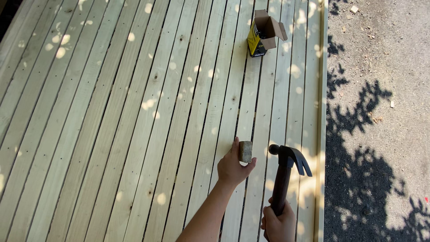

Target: The person hammers nails flush into the wooden slats of a large slatted frame lying on the ground, holding a concrete block in one hand to press the slats while striking with a hammer in the other. They also use the hammer claw to lift and reposition a loose wood strip before continuing to drive nails across the panel.

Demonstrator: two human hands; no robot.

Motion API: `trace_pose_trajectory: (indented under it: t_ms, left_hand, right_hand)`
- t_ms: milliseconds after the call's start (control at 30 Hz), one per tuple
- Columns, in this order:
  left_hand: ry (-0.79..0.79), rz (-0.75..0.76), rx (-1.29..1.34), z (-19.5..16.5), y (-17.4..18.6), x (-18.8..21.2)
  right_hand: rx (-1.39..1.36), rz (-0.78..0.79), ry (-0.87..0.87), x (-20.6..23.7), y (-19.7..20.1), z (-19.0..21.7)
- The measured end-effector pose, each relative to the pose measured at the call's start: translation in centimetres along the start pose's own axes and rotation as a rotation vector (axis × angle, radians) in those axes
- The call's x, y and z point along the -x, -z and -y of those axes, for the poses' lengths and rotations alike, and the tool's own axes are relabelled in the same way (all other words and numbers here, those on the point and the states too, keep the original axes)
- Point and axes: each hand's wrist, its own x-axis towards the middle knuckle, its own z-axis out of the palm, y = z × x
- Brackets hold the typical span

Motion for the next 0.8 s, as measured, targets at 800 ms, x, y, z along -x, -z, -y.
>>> trace_pose_trajectory:
  t_ms: [800]
  left_hand:
    - [0.147,0.120,-0.452,12.7,10.4,-0.8]
  right_hand:
    - [-0.226,0.068,0.361,3.0,-13.0,3.4]
